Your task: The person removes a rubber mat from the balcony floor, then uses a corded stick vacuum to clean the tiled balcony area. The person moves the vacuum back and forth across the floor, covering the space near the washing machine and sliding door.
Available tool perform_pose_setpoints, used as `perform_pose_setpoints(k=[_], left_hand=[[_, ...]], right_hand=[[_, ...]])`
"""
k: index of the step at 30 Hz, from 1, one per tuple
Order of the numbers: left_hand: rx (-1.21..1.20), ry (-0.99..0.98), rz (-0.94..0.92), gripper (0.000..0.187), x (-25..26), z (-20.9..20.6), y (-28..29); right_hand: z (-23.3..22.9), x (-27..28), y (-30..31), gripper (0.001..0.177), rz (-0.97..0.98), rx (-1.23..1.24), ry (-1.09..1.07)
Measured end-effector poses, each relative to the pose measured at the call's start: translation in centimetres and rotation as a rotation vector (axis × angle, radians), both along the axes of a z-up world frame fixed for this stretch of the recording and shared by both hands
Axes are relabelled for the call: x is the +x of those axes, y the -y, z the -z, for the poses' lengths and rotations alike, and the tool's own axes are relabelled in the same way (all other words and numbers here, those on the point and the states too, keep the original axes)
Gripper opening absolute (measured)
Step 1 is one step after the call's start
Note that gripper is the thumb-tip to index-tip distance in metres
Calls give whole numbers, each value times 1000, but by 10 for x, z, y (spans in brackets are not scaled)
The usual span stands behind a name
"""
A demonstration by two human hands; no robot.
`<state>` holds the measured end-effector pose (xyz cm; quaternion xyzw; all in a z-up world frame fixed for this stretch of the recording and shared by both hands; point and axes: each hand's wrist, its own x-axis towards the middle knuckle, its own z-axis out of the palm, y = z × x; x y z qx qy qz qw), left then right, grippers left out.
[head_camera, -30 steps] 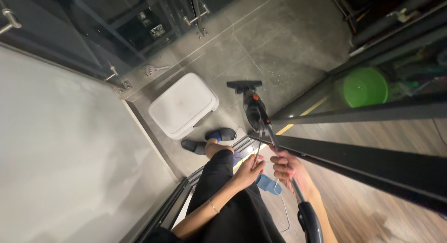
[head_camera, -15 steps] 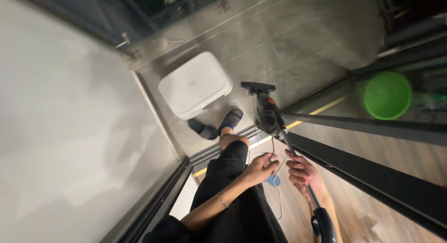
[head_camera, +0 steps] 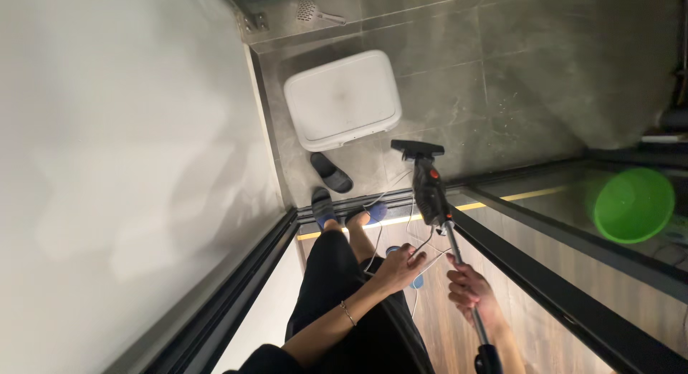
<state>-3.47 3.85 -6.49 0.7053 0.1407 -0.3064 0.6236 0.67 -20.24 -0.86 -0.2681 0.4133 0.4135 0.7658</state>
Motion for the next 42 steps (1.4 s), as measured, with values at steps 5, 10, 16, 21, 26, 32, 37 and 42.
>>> perform_pose_setpoints(k=[5,10,16,21,26,32,37,42], left_hand=[[152,75,197,56,-15,43,-19],[-28,23,222,37,-37,-51,-45],[-214,281,244,34,-14,-206,-128],[-425,317,475,34,-19,-303,-155],[-161,888,322,14,-67,-312,-108],[53,3,169,32,-115,-133,-22],[593,226,32,31,-106,87,29],[650,-172,112,55,-93,250,32]], right_hand=[[43,-34,-34,31,-79,-115,-16],[46,-52,-48,35,-17,-146,-59],[38,-69,-57,36,-41,-231,-66],[54,-77,-44,35,-79,-193,35],[91,-77,-34,48,-148,-205,153],[158,-125,-24,37,-289,-335,132],[235,-157,-19,25,-171,-222,67],[264,-184,-42,31,-115,-312,-88]])
